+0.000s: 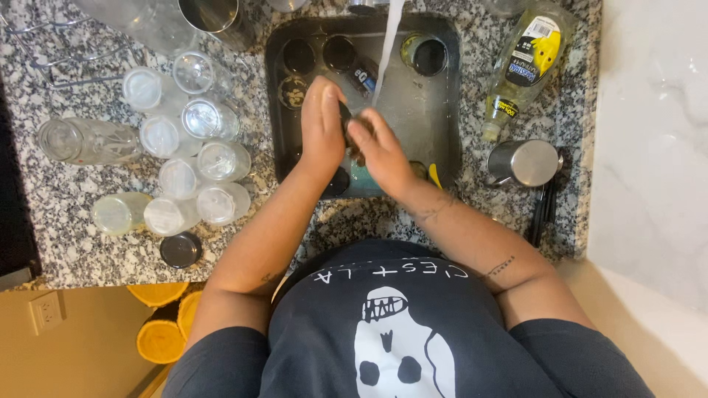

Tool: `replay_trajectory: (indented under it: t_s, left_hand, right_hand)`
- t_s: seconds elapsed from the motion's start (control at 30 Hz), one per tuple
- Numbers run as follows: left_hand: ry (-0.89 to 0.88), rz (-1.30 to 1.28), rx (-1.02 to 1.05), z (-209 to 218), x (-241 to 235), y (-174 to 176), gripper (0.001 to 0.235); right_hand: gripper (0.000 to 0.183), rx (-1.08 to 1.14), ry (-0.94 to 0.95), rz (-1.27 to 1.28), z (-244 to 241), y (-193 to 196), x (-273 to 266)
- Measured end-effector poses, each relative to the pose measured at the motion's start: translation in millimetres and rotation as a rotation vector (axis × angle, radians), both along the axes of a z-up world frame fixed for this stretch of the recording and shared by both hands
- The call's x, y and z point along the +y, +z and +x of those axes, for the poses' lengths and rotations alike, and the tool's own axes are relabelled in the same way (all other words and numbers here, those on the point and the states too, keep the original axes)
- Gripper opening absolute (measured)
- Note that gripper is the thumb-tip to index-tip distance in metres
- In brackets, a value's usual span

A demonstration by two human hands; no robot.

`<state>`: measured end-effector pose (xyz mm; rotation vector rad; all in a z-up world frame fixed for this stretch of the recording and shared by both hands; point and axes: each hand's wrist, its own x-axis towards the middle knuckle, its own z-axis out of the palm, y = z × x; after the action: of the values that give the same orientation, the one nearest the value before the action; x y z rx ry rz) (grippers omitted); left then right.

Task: The person scrubs the inside of small glass jars with a green sponge, rinses them under running water, and uses a yellow brush to clean the lids. The cleaned jars and lids are placed on the countertop next to other jars.

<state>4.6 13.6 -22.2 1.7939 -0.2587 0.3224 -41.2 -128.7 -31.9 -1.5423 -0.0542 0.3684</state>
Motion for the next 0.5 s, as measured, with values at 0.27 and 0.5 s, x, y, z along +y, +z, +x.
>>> replay_trajectory:
  t_s: [0.27, 0.5]
  left_hand:
    - [0.042, -0.157, 0.090, -7, 5, 3, 0.033]
    - [0.004, -0.001, -0.028, -4, 9, 13, 0.036]
  right_hand:
    - [0.031, -0.159, -0.008, 0.009, -15, -20, 4]
    - [0.053, -0.111, -0.026, -0.051, -1, 42, 5]
